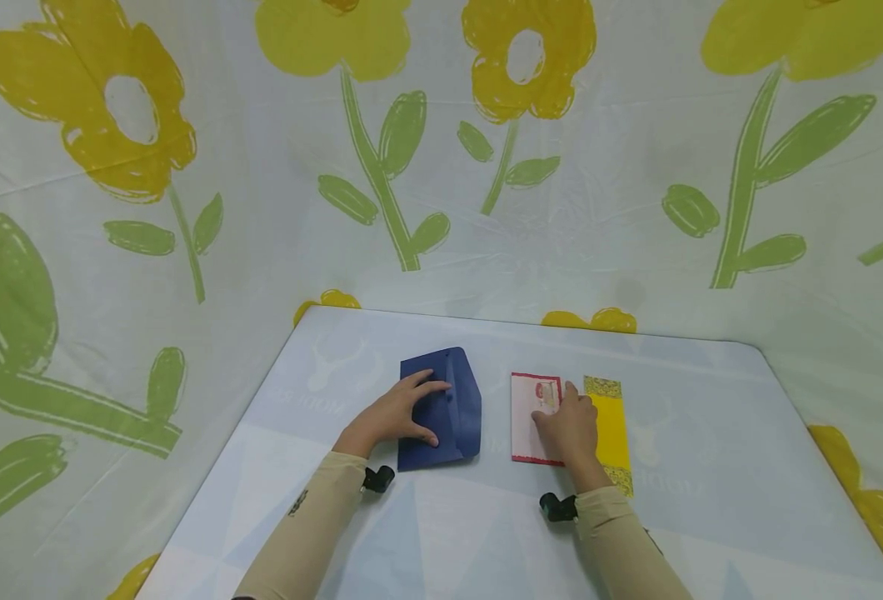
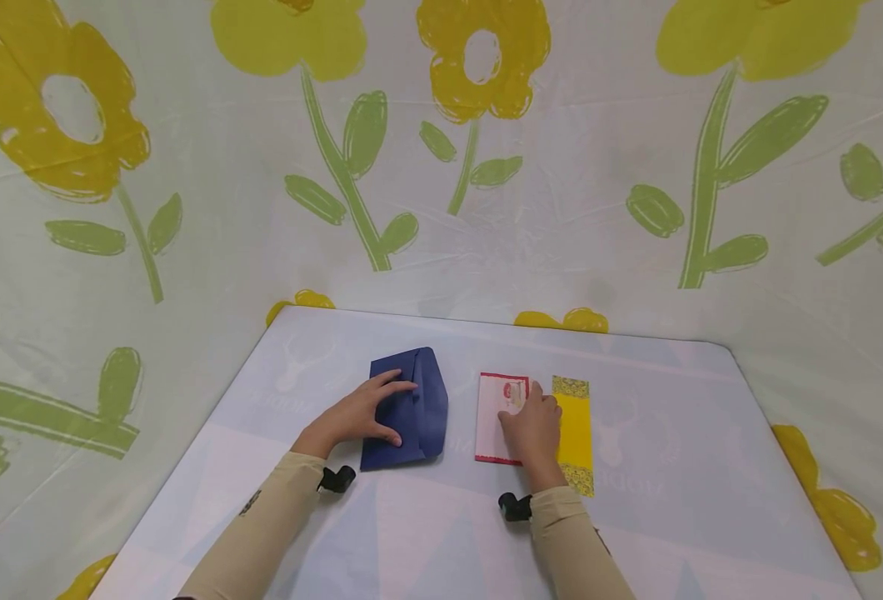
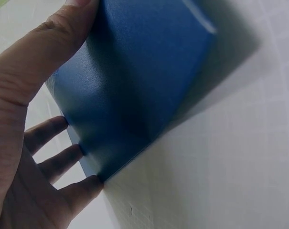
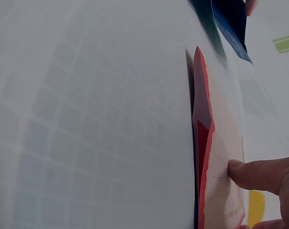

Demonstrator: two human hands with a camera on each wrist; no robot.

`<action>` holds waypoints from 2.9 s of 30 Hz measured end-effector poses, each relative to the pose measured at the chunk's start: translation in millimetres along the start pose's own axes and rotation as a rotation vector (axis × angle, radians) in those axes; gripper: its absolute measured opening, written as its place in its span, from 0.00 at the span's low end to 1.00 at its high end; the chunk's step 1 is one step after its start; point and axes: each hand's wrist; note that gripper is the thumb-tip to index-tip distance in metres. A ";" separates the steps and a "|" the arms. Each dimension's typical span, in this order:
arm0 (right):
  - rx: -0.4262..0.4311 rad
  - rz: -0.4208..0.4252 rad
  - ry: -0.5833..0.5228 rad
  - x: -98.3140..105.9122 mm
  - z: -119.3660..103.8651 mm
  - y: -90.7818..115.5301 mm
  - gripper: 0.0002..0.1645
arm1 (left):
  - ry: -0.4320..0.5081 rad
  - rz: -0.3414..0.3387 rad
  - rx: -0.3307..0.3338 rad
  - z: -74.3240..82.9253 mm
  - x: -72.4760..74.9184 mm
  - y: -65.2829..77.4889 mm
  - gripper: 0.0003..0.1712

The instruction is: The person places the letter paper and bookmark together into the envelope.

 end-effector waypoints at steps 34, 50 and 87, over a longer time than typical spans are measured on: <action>0.041 -0.022 -0.092 -0.9 6.8 -2.8 0.57 | -0.005 -0.001 0.007 2.3 -0.5 0.6 0.54; 0.044 -0.022 -0.171 -1.2 15.2 -8.3 0.45 | -0.015 -0.004 0.012 1.3 -1.6 0.3 0.55; 0.015 0.049 -0.332 0.6 6.3 -11.7 0.39 | -0.001 -0.009 0.003 1.5 1.1 0.3 0.55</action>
Point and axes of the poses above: each hand's wrist, its own y-axis away from the middle knuckle, its own x-axis out of the back of the hand, z = x × y, and after that the axes turned 7 degrees about x, right-handed
